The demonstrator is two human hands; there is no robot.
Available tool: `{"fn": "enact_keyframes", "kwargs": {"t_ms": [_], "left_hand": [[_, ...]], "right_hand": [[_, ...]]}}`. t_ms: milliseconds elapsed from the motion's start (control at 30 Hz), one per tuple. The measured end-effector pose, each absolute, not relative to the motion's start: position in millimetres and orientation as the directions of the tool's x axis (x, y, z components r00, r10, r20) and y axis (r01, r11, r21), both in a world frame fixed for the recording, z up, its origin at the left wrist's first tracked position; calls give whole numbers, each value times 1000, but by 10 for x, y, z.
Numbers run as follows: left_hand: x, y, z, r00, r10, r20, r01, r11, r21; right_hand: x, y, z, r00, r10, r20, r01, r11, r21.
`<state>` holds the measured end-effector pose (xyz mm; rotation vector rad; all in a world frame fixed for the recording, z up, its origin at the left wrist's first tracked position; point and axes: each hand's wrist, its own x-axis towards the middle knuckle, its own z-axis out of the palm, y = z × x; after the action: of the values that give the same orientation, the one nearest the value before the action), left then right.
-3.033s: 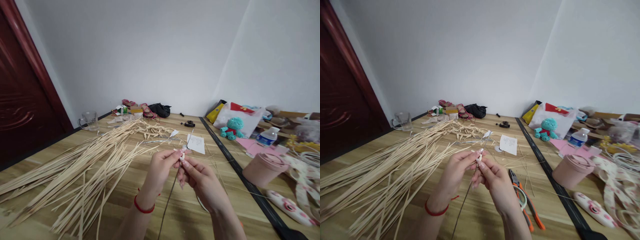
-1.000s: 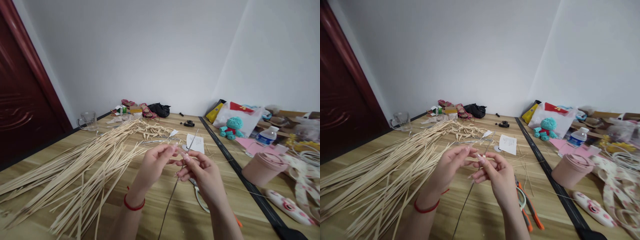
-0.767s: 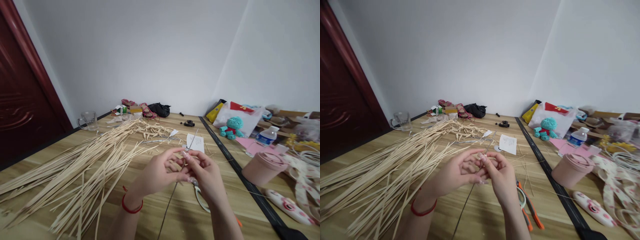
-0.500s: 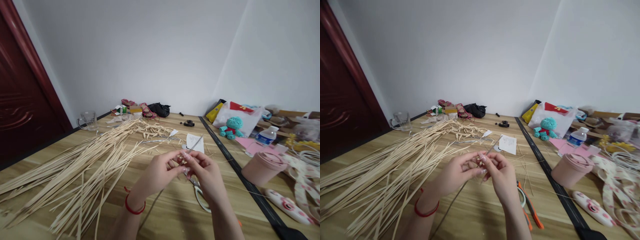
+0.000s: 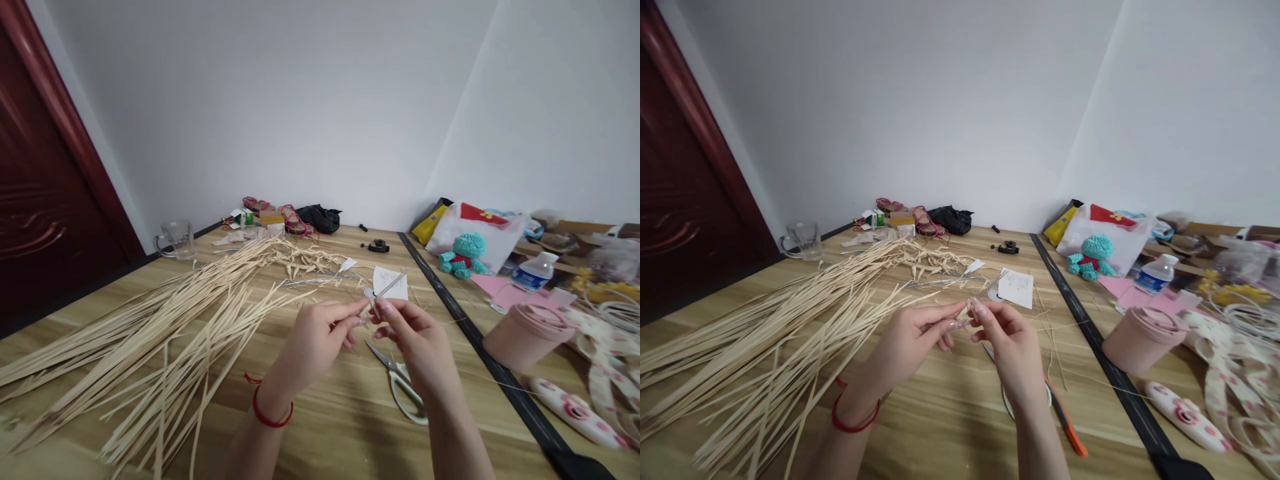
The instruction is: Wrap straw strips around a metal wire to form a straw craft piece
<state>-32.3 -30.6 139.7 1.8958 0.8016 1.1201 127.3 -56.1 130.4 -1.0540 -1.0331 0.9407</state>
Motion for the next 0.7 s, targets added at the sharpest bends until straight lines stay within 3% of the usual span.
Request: {"fn": "enact_keyframes", "kwargs": {"t_ms": [133, 333, 700], "left_hand": [[-333, -289, 1386, 422, 829, 368, 74, -436, 897], [-315, -297, 1410, 445, 844, 299, -7, -330, 944], [-310, -312, 1401, 501, 808, 311, -39, -338, 941]], "right_hand": [[1346, -558, 1295, 236, 959, 155, -198, 204, -959], [1390, -589, 1314, 198, 968, 157, -199, 197, -960], [1464, -584, 1286, 89, 978, 187, -95, 196, -976]]}}
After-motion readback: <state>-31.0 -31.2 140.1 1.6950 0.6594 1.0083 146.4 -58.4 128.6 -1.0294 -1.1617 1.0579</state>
